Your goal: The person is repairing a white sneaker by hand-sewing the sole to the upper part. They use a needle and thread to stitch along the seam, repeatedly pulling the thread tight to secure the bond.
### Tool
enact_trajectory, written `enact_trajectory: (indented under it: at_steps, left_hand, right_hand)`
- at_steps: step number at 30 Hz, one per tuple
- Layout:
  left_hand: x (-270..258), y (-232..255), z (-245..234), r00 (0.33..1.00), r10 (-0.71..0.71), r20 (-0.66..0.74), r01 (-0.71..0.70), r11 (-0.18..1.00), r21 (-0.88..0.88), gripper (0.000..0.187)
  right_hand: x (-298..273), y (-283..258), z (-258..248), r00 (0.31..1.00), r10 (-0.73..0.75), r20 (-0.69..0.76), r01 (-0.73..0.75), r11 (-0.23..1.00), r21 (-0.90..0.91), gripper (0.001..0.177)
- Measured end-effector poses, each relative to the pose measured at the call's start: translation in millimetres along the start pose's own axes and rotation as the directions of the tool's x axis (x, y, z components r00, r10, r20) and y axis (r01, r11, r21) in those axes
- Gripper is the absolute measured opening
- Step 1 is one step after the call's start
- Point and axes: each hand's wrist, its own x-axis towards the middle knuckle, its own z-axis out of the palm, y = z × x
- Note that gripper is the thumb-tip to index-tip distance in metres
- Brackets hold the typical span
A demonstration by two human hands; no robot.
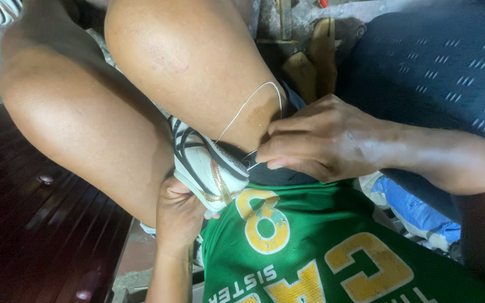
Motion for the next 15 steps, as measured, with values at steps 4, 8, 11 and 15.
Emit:
enact_trajectory:
  at_steps: [4, 8, 11, 15]
  left_hand:
    - [-4, 0, 8, 0.998, 0.061, -0.012, -0.062, 0.998, -0.017, 0.005]
    - [-3, 0, 17, 0.984, 0.150, -0.096, -0.150, 0.989, 0.004, 0.006]
    - [-2, -1, 19, 0.976, 0.203, -0.074, -0.203, 0.979, 0.004, 0.008]
    - [-3, -4, 17, 0.981, 0.185, -0.066, -0.188, 0.981, -0.053, 0.008]
  right_hand:
    - [-5, -5, 7, 0.999, 0.035, -0.009, -0.035, 0.999, 0.029, 0.026]
    - [-7, -14, 13, 0.993, 0.116, -0.012, -0.116, 0.993, 0.034, 0.024]
    - [-8, -19, 12, 0.999, -0.025, -0.035, 0.018, 0.982, -0.189, 0.027]
    - [-6, -17, 11, 0.996, -0.080, 0.037, 0.088, 0.940, -0.329, 0.034]
